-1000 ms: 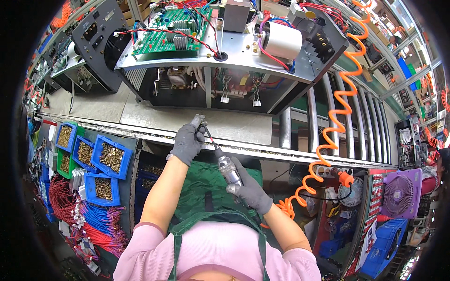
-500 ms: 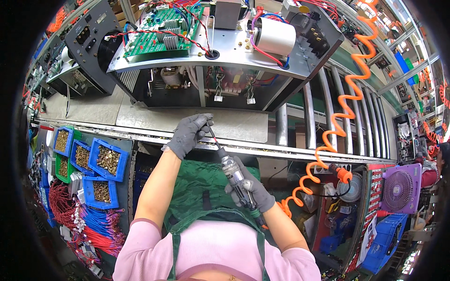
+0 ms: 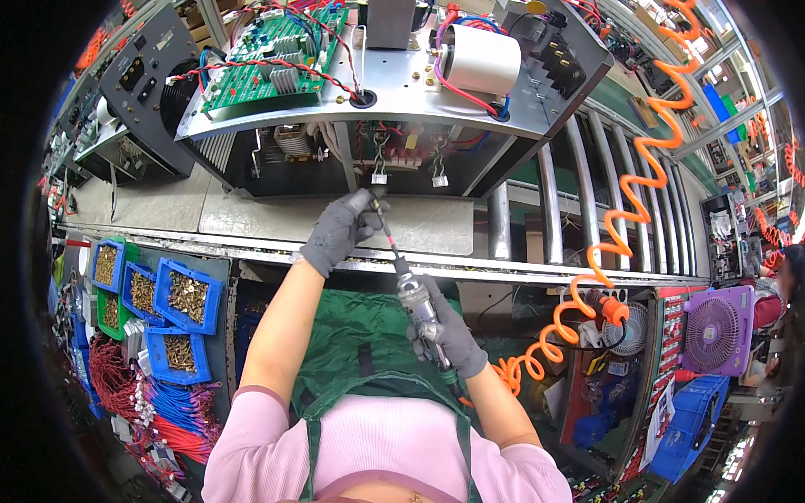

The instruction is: Assembling components within an electronic chassis using a pneumatic screwdriver and connecting wires.

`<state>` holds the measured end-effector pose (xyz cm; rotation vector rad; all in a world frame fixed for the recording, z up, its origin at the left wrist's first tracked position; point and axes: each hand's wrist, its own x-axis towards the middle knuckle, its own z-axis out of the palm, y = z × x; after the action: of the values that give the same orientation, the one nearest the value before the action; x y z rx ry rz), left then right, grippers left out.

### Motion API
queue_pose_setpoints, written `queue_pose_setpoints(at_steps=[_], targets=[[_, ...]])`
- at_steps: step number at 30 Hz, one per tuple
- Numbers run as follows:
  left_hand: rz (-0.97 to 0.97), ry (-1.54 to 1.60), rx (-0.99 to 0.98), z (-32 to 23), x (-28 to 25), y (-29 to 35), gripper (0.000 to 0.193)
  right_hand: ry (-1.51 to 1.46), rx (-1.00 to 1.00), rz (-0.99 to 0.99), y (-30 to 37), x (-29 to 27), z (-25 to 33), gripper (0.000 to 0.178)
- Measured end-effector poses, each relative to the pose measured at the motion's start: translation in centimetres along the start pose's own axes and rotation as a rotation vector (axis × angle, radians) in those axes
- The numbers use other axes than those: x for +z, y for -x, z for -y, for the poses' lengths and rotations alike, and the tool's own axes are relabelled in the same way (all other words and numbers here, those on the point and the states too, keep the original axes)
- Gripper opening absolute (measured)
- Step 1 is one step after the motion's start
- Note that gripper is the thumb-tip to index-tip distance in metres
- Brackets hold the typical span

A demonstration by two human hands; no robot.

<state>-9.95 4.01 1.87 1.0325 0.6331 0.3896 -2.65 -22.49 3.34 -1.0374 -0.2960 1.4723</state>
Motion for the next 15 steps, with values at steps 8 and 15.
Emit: queue_pose_setpoints(at_steps=[8, 15], targets=[[-0.454, -1.363, 0.365, 3.4, 1.6, -5.7, 0.039, 0.182, -0.080, -0.146, -2.8, 0.5, 1.9, 0.098], [-0.523, -1.222, 0.417, 4.0, 1.4, -6.6, 0.029, 0.038, -0.082, -0.097, -3.6, 0.7, 1.6, 0.092]])
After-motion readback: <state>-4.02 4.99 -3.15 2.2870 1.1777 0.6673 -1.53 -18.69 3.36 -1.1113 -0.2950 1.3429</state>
